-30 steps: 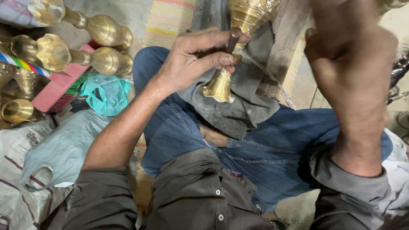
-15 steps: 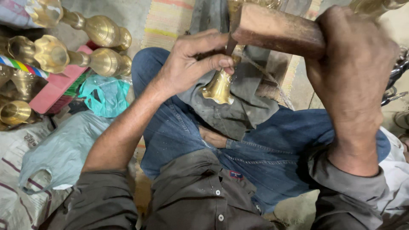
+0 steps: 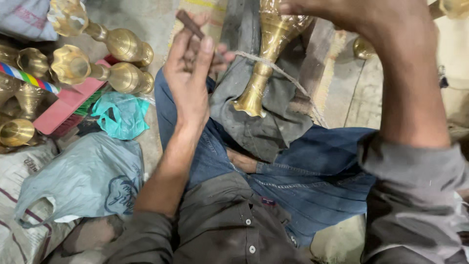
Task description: The person sits on the floor holding a brass vase against a wooden support and uses a chisel-like punch and a wooden mallet to repeatedly strike and shape the vase's surface, repositioning the punch around the rim as they work.
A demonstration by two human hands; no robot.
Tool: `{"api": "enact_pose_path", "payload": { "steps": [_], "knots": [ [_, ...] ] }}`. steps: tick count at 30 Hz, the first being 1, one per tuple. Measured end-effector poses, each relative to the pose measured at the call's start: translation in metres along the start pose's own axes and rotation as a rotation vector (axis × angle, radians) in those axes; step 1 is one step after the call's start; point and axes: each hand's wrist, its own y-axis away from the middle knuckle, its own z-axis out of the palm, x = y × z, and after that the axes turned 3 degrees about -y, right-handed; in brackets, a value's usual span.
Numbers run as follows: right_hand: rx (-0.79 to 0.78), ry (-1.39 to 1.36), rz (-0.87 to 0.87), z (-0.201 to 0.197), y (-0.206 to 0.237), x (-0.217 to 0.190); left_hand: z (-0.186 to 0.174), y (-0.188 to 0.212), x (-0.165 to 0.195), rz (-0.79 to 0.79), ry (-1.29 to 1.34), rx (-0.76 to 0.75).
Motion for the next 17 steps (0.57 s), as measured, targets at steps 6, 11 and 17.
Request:
{"api": "enact_pose_path", "payload": {
  "steps": [6, 11, 17],
  "knots": [
    [-0.226, -0.294, 0.262, -0.003, -0.023, 0.020, -0.009, 0.024, 0.016, -0.145, -0.042, -0.046],
    [-0.076, -0.740, 0.130, 0.025, -0.005, 0.038, 0.000, 0.028, 0.016, -0.150, -0.012, -0.083],
    [-0.076, -0.315, 0.196, 0.011, -0.001, 0.036, 0.037, 0.024, 0.027, 0.189, -0.296, -0.187]
  ]
}}
